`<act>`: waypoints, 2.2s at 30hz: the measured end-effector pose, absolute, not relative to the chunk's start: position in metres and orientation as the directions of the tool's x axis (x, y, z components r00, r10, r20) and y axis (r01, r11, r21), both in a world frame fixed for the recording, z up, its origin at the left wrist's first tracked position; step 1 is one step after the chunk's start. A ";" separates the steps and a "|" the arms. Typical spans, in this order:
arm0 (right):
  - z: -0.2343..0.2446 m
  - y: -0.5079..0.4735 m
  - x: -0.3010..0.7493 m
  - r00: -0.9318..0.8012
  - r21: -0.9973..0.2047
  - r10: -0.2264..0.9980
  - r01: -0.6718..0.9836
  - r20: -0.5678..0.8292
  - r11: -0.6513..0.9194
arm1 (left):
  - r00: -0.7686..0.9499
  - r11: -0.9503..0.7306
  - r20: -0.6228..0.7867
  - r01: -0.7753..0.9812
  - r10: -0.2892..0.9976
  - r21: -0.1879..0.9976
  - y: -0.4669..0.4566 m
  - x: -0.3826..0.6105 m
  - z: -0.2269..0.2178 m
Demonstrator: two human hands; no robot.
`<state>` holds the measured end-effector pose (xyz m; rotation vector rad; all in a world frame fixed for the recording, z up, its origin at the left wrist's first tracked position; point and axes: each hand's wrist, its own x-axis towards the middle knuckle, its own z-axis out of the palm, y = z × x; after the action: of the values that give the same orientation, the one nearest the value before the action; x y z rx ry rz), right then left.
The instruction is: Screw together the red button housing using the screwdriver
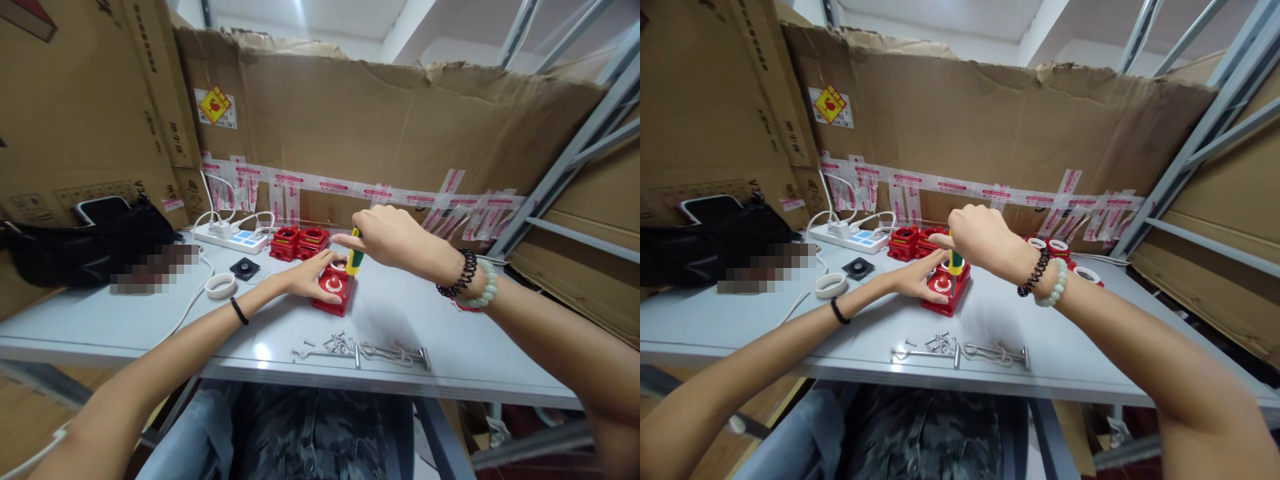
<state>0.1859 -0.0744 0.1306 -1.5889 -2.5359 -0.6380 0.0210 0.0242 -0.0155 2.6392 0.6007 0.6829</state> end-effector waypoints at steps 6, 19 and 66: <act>0.138 -0.071 0.192 -0.648 0.111 0.756 0.761 0.087 0.639 | 0.797 -0.854 0.374 0.313 0.474 0.417 0.027 0.020 -0.018; 0.135 -0.074 0.190 -0.596 0.039 0.784 0.799 0.172 0.600 | 0.807 -0.857 0.346 0.343 0.479 0.384 0.027 0.019 -0.018; 0.126 -0.066 0.187 -0.537 -0.007 0.774 0.820 0.336 0.572 | 0.818 -0.848 0.300 0.366 0.490 0.384 0.027 0.018 -0.013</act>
<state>0.1872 -0.0660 0.1262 -1.3090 -2.5053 -0.2169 0.0185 0.0271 -0.0129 2.6932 0.6516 0.5655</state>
